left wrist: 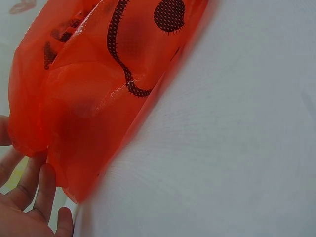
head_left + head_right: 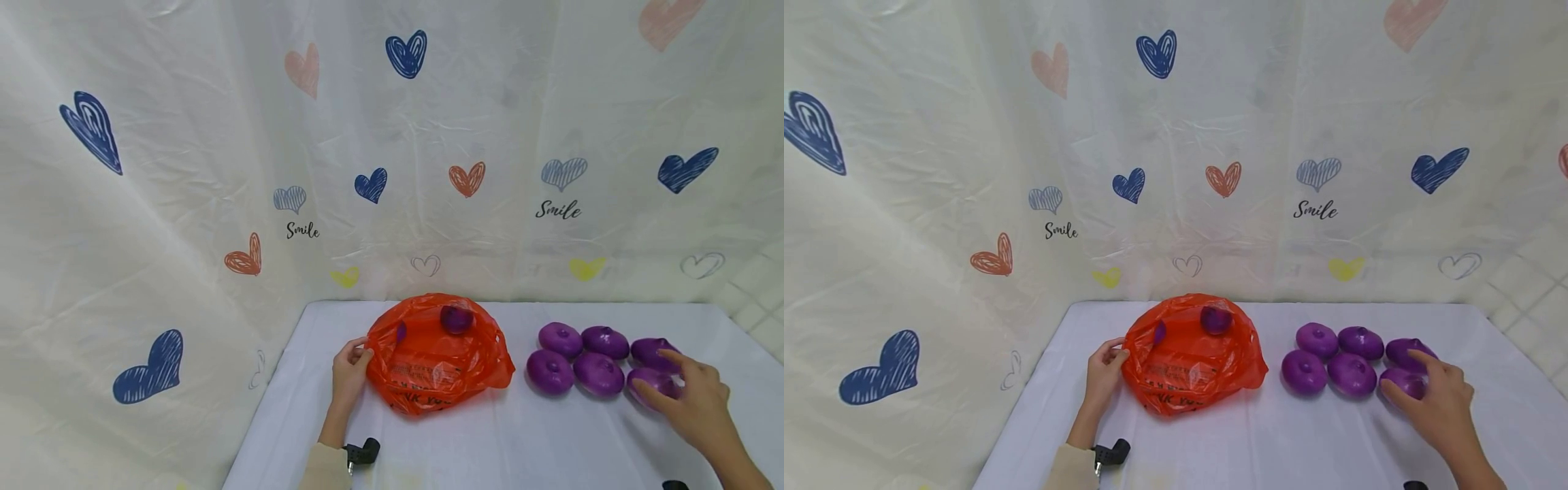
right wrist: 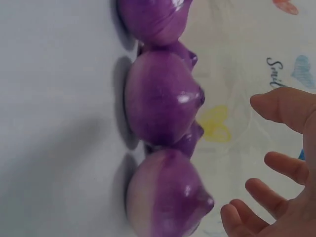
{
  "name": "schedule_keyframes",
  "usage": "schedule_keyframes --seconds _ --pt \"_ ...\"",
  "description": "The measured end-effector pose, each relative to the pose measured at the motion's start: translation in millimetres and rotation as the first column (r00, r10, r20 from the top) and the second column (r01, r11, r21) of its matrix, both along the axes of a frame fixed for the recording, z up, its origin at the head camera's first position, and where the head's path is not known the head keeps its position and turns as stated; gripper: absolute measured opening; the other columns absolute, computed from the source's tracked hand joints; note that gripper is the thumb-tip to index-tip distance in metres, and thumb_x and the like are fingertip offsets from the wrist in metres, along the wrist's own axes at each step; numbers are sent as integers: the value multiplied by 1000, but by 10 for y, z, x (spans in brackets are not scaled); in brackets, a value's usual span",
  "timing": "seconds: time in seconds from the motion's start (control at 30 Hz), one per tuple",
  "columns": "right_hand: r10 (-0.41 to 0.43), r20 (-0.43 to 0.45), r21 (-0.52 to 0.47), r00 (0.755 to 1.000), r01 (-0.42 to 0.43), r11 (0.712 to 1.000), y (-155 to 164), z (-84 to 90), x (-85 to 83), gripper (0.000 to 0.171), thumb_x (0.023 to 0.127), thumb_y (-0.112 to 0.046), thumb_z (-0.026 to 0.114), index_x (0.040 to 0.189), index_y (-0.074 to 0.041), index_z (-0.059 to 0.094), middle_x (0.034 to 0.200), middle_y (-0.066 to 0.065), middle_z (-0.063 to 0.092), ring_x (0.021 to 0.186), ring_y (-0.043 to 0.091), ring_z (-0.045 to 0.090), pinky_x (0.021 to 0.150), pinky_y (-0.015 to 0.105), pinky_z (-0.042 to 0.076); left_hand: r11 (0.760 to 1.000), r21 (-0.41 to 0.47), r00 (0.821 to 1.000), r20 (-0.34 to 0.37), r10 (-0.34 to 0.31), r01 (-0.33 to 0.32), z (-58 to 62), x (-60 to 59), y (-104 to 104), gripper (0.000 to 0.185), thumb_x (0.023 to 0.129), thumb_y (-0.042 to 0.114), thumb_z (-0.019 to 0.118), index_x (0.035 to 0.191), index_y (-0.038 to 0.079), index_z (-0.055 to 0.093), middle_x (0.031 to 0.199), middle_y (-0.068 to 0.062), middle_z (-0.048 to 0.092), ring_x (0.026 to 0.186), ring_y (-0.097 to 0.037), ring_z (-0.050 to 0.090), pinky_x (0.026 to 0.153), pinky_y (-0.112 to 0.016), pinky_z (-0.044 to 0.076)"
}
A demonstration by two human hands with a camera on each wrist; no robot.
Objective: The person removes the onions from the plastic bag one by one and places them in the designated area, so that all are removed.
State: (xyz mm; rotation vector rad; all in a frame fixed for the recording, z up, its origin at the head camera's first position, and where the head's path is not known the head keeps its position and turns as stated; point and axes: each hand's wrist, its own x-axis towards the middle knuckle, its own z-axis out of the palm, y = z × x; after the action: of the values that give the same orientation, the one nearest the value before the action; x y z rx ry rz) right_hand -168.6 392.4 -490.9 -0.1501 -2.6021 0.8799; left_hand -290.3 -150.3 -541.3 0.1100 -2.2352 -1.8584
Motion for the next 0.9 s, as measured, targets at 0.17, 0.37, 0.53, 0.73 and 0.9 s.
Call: schedule_keyframes --seconds 0.17,0.37,0.53,0.73,0.9 --pt "102 -163 -78 981 -116 990 -344 182 -67 62 88 -14 78 138 11 49 130 7 54 103 -17 42 82 3 38 1000 3 1000 0 1 -1 1 -6 0 24 98 16 67 121 14 72 96 -11 65 84 -19 57 71 -17 51" --pt "237 -272 -124 933 -278 953 -921 282 -194 55 87 -4 78 136 3 53 123 -33 47 104 -15 50 86 -2 40 1000 -2 1000 1 4 -4 29 7 6 24 98 15 66 121 13 72 96 -10 65 84 -18 57 70 -18 52" --pt "333 -263 -132 905 -376 917 -1432 341 -316 52 86 -5 79 133 1 56 123 -3 61 105 -5 56 88 2 45 1000 3 1000 10 3 -3 40 21 0 24 98 15 66 122 13 72 96 -10 65 83 -18 57 71 -17 52" --pt "414 -199 -128 888 -442 888 -1966 365 -469 49 89 -13 79 133 -5 57 127 10 63 107 21 61 91 23 55 1000 12 1000 9 6 -6 32 20 2 25 98 14 66 121 12 72 95 -10 65 82 -18 58 70 -18 52" --pt "485 -151 -174 861 -507 844 -2316 308 -639 50 91 -15 77 135 -8 55 130 8 61 113 25 61 94 41 57 1000 11 1000 9 9 -9 30 1 8 24 97 16 66 120 15 73 95 -9 66 82 -18 58 70 -18 52"
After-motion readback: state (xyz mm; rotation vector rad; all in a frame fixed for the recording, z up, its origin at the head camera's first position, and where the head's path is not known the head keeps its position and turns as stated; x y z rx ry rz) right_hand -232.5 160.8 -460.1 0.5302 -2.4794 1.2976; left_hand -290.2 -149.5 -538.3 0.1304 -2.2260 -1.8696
